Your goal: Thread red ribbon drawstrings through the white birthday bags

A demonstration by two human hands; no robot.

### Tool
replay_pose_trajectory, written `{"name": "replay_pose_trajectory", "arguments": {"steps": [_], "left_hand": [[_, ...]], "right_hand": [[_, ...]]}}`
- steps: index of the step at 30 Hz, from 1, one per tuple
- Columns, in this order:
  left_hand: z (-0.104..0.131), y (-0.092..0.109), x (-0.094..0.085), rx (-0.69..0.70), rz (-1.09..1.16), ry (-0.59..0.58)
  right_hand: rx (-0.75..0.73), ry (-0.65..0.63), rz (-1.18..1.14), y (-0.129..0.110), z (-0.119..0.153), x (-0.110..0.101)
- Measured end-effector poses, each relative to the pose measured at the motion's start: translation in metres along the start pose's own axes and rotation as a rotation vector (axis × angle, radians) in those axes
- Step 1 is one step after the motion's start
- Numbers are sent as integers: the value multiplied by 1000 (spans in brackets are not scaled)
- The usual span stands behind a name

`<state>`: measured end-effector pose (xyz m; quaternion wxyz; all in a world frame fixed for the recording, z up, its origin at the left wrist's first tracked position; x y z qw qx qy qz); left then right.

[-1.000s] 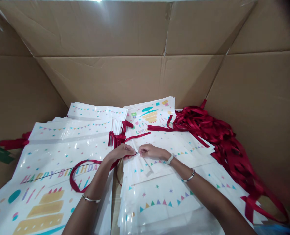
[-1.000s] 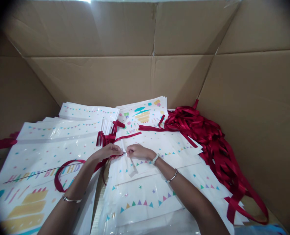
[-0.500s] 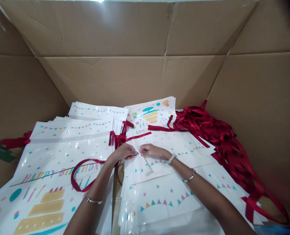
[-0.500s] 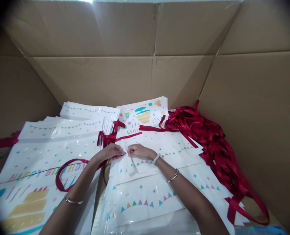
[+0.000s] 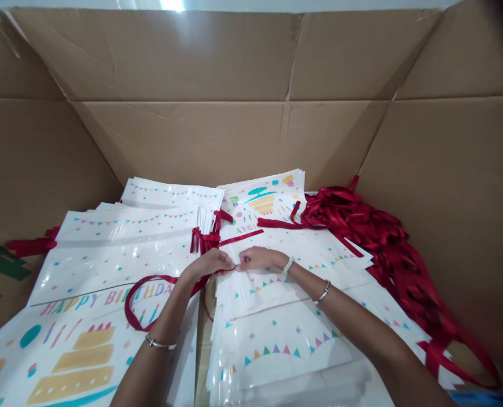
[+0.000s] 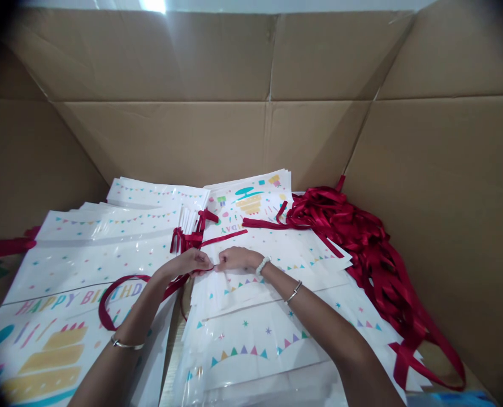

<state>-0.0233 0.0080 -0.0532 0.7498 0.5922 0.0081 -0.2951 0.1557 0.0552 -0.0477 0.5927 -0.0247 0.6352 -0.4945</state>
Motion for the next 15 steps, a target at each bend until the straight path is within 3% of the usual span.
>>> {"name": "replay_pose_trajectory", "arguments": {"steps": [5, 15], "left_hand": [[-3, -3, -2, 7, 12, 32], [-5, -5, -3, -7, 27, 44]], "right_hand": [[-21, -128, 5, 0, -14, -5], [35, -202, 83, -14, -20, -10]]}}
Point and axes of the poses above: each hand's wrist, its own z-axis away from the middle knuckle, its own x-axis out of the palm, y = z × x, the point moved 3 cm from there along -z, towards the middle knuckle, and after that the axes turned 3 degrees about y, right-handed, at the moved point
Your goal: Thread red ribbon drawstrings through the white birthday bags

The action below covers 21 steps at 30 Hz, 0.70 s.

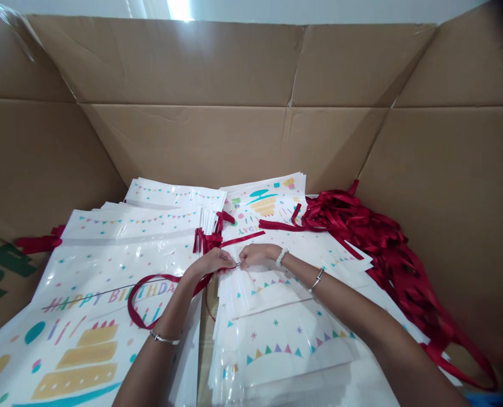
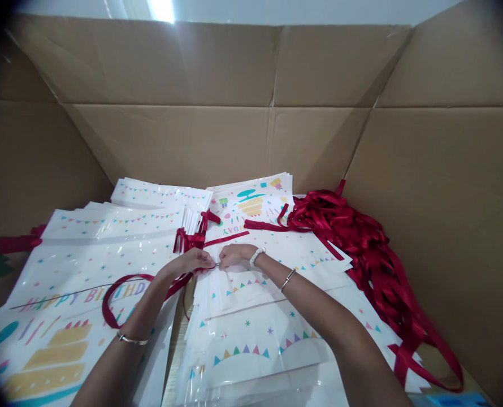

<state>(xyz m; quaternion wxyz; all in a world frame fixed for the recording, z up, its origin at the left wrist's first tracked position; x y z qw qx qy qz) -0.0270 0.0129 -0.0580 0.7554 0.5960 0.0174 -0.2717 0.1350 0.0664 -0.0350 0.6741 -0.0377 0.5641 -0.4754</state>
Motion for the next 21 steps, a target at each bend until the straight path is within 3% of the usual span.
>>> {"name": "replay_pose_trajectory", "arguments": {"steps": [6, 11, 17, 21], "left_hand": [[-1, -7, -6, 35, -8, 1], [3, -4, -6, 42, -3, -10], [8, 5, -4, 87, -35, -18], [6, 2, -5, 84, -4, -24]], "right_hand": [[-23, -21, 91, -4, -3, -1], [-86, -65, -8, 7, -3, 2], [-77, 4, -91, 21, -2, 12], [-27, 21, -36, 18, -1, 13]]}}
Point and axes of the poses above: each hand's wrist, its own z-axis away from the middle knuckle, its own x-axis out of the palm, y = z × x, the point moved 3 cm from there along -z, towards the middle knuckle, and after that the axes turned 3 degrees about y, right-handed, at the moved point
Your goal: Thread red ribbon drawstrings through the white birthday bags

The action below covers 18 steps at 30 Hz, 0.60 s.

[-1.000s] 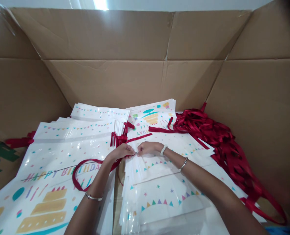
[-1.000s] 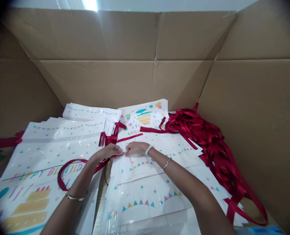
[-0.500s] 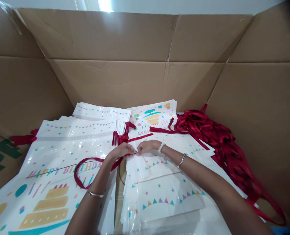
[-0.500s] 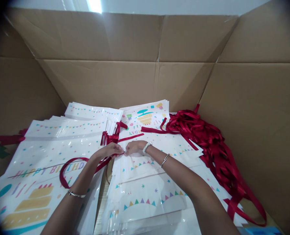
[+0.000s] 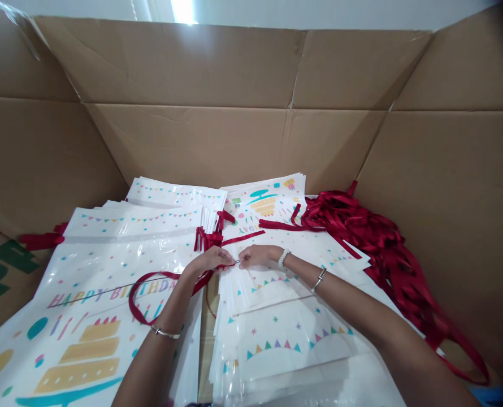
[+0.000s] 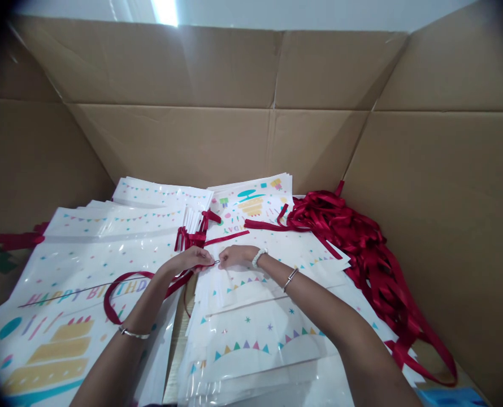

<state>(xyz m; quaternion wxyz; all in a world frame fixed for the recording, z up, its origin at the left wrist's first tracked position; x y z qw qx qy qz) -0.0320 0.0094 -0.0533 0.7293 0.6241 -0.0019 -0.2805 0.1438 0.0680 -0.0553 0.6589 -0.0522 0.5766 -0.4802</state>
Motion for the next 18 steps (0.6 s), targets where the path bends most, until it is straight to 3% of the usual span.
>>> {"name": "replay_pose_trajectory", "arguments": {"steps": [5, 11, 18], "left_hand": [[-4, -8, -1, -48, 23, 8], [-1, -3, 0, -37, 17, 7], [-6, -8, -1, -55, 37, -1]], "right_hand": [[78, -20, 153, -17, 6, -9], [94, -81, 317, -32, 7, -13], [117, -152, 400, -34, 1, -12]]}}
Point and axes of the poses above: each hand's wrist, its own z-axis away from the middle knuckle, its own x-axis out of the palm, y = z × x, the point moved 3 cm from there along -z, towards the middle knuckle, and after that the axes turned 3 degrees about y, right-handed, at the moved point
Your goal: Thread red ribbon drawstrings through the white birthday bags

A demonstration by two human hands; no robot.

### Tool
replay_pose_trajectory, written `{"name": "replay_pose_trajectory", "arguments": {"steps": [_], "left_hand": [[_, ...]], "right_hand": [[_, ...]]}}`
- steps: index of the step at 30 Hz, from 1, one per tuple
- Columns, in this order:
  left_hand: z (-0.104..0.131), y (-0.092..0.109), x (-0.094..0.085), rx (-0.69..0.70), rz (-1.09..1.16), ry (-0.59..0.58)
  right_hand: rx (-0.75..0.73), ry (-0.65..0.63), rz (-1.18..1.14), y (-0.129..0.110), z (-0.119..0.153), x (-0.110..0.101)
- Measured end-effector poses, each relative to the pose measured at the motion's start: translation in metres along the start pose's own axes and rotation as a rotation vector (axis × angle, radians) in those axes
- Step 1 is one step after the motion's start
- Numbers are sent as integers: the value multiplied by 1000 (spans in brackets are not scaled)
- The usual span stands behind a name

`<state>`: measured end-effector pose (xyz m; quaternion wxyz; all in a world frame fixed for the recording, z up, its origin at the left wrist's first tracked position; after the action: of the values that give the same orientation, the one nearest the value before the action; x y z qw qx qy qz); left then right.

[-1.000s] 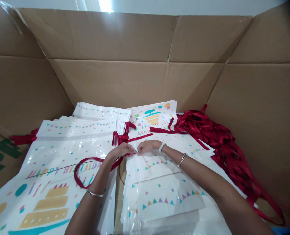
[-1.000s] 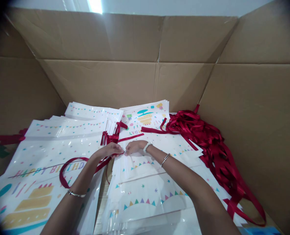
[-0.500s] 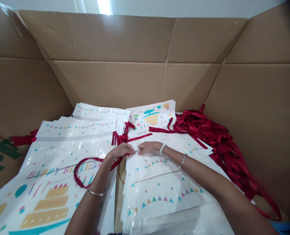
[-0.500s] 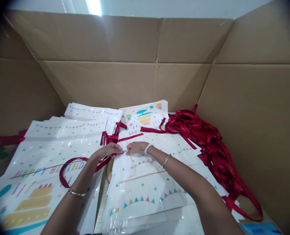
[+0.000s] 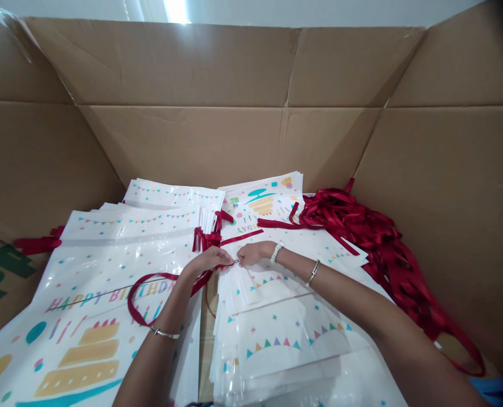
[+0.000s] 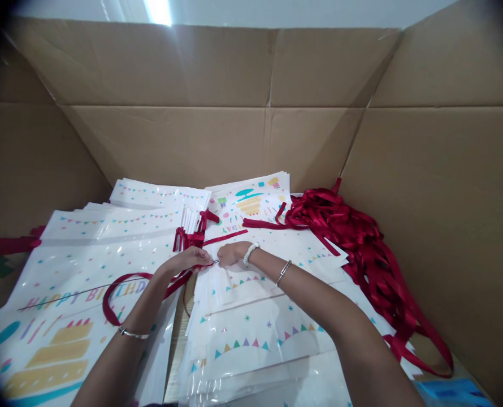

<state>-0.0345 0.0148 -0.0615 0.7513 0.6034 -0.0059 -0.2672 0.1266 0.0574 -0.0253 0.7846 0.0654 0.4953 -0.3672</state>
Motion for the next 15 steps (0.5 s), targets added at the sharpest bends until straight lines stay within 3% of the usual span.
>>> {"name": "replay_pose_trajectory", "arguments": {"steps": [15], "left_hand": [[7, 12, 2, 37, -41, -14]], "right_hand": [[22, 10, 115, -12, 1, -4]]}}
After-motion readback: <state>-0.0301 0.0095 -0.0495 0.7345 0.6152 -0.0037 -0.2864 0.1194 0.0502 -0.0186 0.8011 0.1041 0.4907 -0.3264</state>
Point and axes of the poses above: each hand's wrist, its own z-axis away from the middle knuckle, its own x-axis out of the palm, y = z × x, the point moved 3 cm from there along -z, towards the middle knuckle, and after that the axes turned 3 degrees about y, right-handed, at the moved point
